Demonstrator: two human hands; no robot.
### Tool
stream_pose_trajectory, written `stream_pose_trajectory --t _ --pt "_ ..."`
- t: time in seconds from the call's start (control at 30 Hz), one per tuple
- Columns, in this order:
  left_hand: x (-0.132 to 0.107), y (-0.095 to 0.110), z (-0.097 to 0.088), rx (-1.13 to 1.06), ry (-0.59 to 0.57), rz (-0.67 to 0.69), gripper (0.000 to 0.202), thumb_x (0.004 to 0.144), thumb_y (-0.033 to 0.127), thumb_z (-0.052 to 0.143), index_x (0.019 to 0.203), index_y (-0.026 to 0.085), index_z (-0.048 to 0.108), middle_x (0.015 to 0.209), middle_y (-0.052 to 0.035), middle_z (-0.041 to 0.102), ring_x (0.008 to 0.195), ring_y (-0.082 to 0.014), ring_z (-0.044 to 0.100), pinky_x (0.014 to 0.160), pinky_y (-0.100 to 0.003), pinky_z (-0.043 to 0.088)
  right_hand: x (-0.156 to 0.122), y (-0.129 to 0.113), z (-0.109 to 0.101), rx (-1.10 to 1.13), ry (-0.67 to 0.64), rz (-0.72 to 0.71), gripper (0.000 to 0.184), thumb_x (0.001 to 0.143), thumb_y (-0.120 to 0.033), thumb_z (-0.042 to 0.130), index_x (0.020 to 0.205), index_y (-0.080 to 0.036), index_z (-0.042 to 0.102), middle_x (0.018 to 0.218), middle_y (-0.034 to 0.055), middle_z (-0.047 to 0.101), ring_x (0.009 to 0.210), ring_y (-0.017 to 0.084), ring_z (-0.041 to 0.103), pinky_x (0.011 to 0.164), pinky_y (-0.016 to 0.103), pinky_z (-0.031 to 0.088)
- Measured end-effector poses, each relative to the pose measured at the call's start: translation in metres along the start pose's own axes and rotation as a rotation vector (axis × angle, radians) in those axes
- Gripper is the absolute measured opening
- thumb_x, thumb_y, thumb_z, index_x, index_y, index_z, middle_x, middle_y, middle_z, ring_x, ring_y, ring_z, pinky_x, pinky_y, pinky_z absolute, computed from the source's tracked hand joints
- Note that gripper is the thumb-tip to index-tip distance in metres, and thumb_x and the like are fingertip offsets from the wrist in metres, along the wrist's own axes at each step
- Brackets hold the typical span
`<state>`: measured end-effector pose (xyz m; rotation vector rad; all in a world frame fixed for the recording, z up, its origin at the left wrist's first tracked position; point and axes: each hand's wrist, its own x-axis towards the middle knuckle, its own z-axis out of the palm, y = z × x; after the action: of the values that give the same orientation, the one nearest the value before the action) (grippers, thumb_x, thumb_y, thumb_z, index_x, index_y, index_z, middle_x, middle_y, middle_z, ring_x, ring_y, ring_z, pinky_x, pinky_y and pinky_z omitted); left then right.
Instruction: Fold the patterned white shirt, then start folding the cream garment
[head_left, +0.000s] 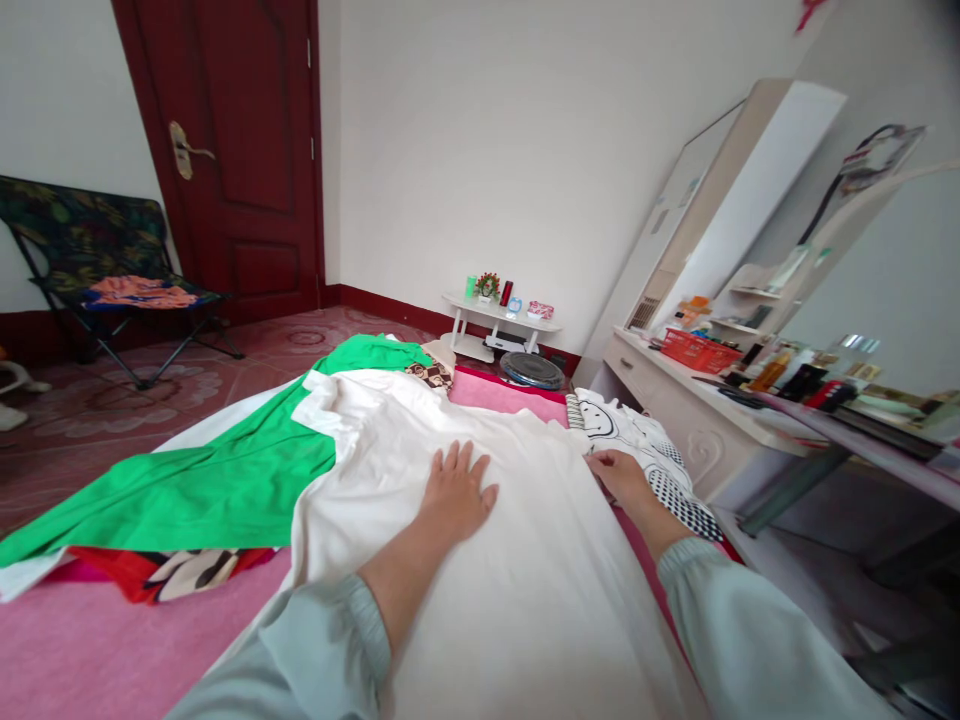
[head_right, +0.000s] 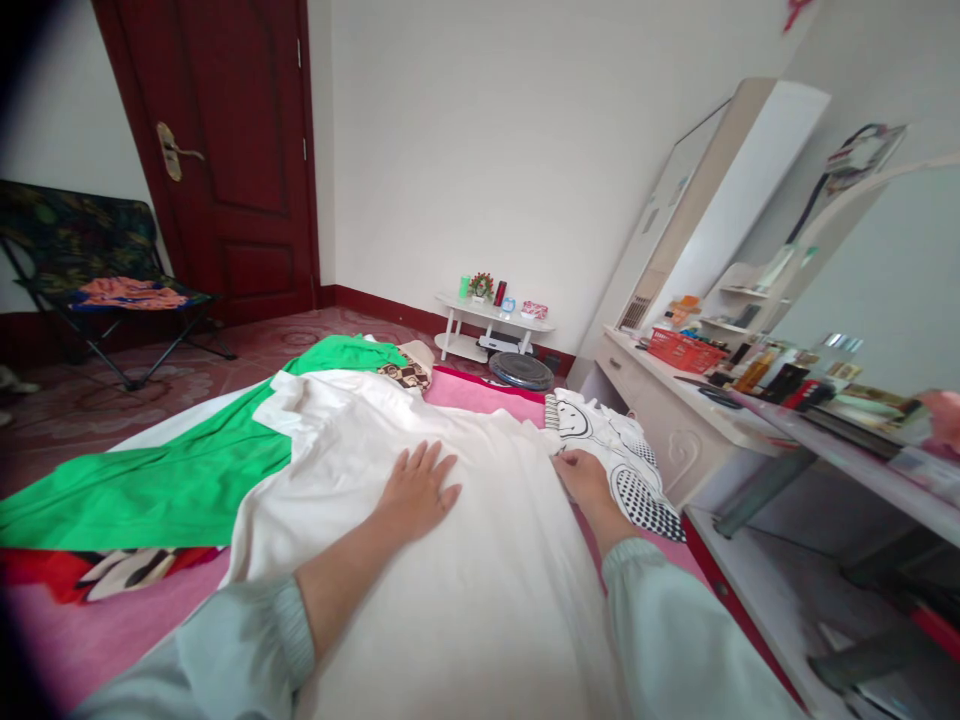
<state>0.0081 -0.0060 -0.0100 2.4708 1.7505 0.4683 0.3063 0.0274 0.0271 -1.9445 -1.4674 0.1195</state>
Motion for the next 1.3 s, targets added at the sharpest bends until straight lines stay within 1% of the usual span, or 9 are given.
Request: stream_pose_trajectory --t 0.2,0.37,0.47,0.57,0.63,0.83,0.97,1.17,1.3 --pt "-0.001 0.0 0.001 -0.007 0.01 -0.001 0.059 0.092 0.052 0.028 0.142 0.024 0.039 0.154 -0.0101 0.025 0.142 -0.031 0.016 0.113 -0.053 0.011 0.003 -0.011 0.01 -0.155 -0.115 0.02 0.011 0.059 -0.031 0.068 0.059 -0.02 0.066 0.064 0.0029 0.065 0.063 0.019 0.058 0.057 0.027 0.037" --pt "0.0 -0.001 0.002 -0.009 0.023 0.004 0.059 0.091 0.052 0.03 0.142 0.024 0.04 0.153 -0.0104 0.027 0.141 -0.0311 0.018 0.113 -0.053 0.012 -0.001 -0.032 -0.004 -0.172 0.22 0.094 0.013 0.072 -0.022 0.052 0.076 -0.02 0.064 0.077 0.0057 0.068 0.072 0.022 0.06 0.06 0.028 0.039" --pt "0.0 -0.001 0.002 -0.013 0.041 0.002 0.058 0.091 0.051 0.031 0.141 0.025 0.041 0.153 -0.0105 0.028 0.141 -0.031 0.019 0.112 -0.053 0.012 -0.03 -0.057 -0.002 -0.097 0.2 -0.305 0.017 0.077 -0.015 0.043 0.077 -0.02 0.059 0.087 0.0054 0.068 0.078 0.019 0.06 0.068 0.028 0.043" --pt "-0.001 -0.001 0.002 -0.016 0.059 0.01 0.055 0.091 0.051 0.032 0.136 0.023 0.048 0.152 -0.0107 0.029 0.141 -0.0309 0.02 0.112 -0.052 0.013 -0.072 -0.08 0.003 -0.171 -0.253 -0.924 0.017 0.078 -0.01 0.044 0.077 -0.021 0.057 0.093 0.0045 0.067 0.081 0.016 0.059 0.072 0.025 0.043" --pt "-0.001 0.0 0.002 -0.008 0.066 0.015 0.053 0.091 0.051 0.032 0.129 0.02 0.054 0.151 -0.0108 0.03 0.141 -0.0308 0.021 0.112 -0.052 0.014 -0.091 -0.087 0.004 -0.248 -0.429 -1.114 0.018 0.08 -0.009 0.046 0.082 -0.021 0.059 0.089 0.0044 0.067 0.08 0.016 0.059 0.071 0.025 0.043" --pt "-0.002 0.0 0.0 0.001 0.059 0.012 0.052 0.091 0.05 0.033 0.126 0.019 0.056 0.151 -0.0103 0.032 0.14 -0.0302 0.022 0.112 -0.051 0.014 -0.068 -0.078 0.007 -0.122 -0.084 -0.639 0.021 0.082 -0.014 0.048 0.097 -0.021 0.06 0.099 0.0049 0.065 0.092 0.019 0.059 0.08 0.03 0.045" --pt "-0.002 0.0 0.001 -0.003 0.061 0.015 0.053 0.091 0.051 0.032 0.126 0.019 0.056 0.151 -0.0106 0.032 0.14 -0.0308 0.022 0.112 -0.051 0.014 -0.046 -0.072 0.03 -0.025 -0.141 -0.331 0.052 0.075 -0.039 0.064 0.121 -0.017 0.052 0.121 0.0125 0.057 0.104 0.024 0.057 0.087 0.037 0.046" --pt "-0.001 -0.002 0.0 -0.008 0.036 0.016 0.053 0.091 0.051 0.032 0.128 0.021 0.054 0.152 -0.0093 0.03 0.141 -0.0299 0.02 0.113 -0.05 0.013 -0.046 -0.088 0.035 -0.046 -0.253 -0.475 0.028 0.074 -0.03 0.063 0.101 -0.024 0.067 0.103 0.0044 0.065 0.095 0.021 0.06 0.086 0.032 0.044" --pt "-0.001 -0.003 0.0 -0.032 0.022 0.01 0.056 0.091 0.053 0.031 0.137 0.025 0.045 0.153 -0.0083 0.028 0.142 -0.0298 0.018 0.113 -0.051 0.012 -0.023 -0.064 -0.007 0.009 0.039 -0.332 0.019 0.074 -0.032 0.058 0.082 -0.019 0.069 0.083 0.003 0.068 0.078 0.02 0.061 0.074 0.029 0.044"
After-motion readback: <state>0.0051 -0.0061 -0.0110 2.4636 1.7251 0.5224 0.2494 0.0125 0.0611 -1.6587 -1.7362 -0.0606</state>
